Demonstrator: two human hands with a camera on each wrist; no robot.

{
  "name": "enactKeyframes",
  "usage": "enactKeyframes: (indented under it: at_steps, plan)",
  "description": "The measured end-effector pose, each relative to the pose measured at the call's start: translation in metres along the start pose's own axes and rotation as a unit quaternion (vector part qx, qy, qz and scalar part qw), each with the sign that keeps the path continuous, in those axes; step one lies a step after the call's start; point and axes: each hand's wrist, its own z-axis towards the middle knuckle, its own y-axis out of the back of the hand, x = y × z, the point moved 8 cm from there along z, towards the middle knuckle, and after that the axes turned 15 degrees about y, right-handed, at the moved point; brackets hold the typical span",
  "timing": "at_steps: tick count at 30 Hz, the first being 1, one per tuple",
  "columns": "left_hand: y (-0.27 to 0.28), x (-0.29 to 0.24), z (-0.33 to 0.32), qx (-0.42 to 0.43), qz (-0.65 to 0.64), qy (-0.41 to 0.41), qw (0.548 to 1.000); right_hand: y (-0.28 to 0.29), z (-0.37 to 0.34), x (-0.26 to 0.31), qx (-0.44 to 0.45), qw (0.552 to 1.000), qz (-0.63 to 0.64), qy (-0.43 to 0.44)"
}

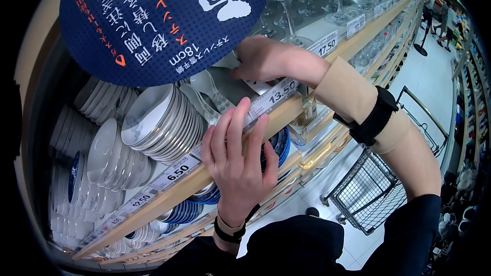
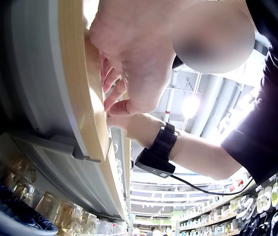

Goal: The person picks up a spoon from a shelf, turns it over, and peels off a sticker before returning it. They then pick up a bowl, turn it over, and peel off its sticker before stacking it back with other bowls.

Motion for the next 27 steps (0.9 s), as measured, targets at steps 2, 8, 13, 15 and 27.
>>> enactKeyframes:
  at_steps: [2, 8, 13, 15, 27]
  plan:
    - [0.000, 0.000, 0.000, 0.001, -0.001, 0.001, 1.000, 0.000, 0.001, 0.000, 0.000, 1.000, -0.014, -0.001]
    - [-0.001, 0.001, -0.001, 0.004, 0.001, 0.000, 1.000, 0.002, 0.000, 0.007, -0.056, 0.998, -0.023, 0.027]
    - [-0.002, 0.001, -0.001, 0.003, 0.005, 0.000, 1.000, 0.000, 0.002, 0.006, -0.016, 1.000, -0.012, 0.013]
    - [-0.001, 0.001, -0.002, 0.001, 0.006, 0.001, 1.000, -0.001, 0.001, 0.005, -0.022, 0.999, -0.006, 0.022]
    - [0.000, 0.001, -0.001, 0.005, 0.001, 0.002, 1.000, -0.009, 0.009, 0.003, -0.026, 0.999, -0.011, 0.044]
